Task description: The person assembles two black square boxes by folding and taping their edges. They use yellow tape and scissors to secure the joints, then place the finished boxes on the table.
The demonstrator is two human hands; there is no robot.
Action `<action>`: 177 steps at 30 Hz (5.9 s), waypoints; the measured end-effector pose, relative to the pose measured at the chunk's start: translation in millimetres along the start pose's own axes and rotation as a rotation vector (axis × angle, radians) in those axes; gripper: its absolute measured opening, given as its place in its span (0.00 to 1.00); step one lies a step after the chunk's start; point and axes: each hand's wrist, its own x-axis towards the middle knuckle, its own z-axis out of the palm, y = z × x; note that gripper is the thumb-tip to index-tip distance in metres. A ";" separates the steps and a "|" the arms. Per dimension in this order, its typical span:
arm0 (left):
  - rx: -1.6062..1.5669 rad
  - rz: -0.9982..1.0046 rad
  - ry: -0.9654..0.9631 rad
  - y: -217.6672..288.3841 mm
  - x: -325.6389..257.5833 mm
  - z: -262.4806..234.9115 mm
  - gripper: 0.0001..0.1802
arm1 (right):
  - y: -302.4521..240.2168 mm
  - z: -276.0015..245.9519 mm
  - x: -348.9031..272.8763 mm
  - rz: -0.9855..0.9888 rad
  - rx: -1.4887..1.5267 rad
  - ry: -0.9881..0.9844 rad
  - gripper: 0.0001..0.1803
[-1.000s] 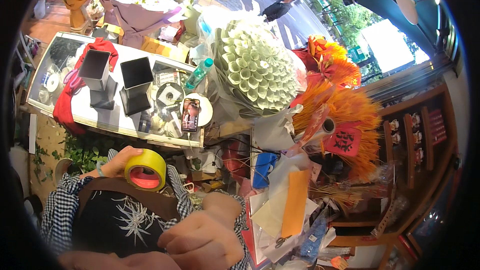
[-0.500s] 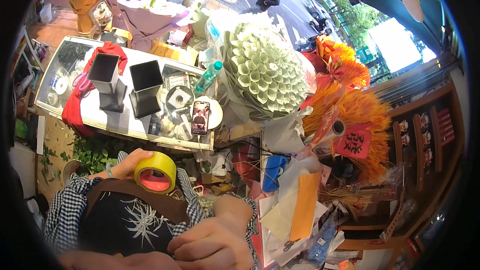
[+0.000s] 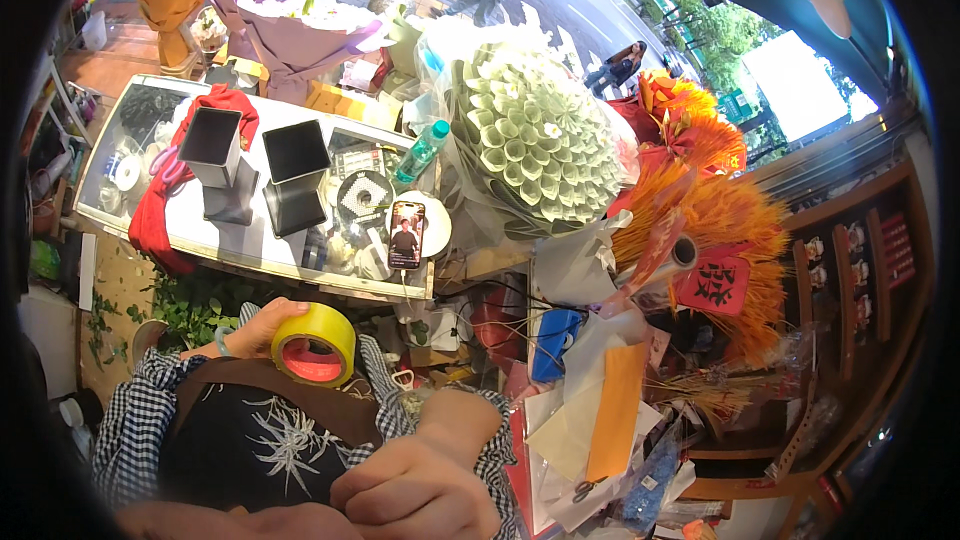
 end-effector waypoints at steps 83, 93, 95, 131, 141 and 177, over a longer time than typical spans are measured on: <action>-0.153 0.111 -0.075 -5.0 -21.2 10.7 0.22 | 66.3 28.9 0.9 0.292 0.506 -0.141 0.14; 0.066 0.309 -0.147 -7.3 -24.3 12.5 0.19 | 61.7 35.0 19.0 0.186 0.601 -0.013 0.11; -0.169 0.138 -0.071 -6.0 -23.6 14.0 0.19 | 64.0 31.0 21.7 0.108 0.585 -0.061 0.09; 0.262 0.197 -0.151 -2.2 -5.7 2.0 0.17 | 105.1 11.3 -129.6 0.896 -0.347 0.202 0.10; -0.112 0.037 -0.074 -1.0 -8.2 1.0 0.17 | 97.7 15.3 -147.8 0.778 -0.548 0.293 0.10; 0.313 0.157 -0.198 32.7 -37.8 15.2 0.16 | 65.2 35.2 -164.2 0.813 -0.620 0.618 0.06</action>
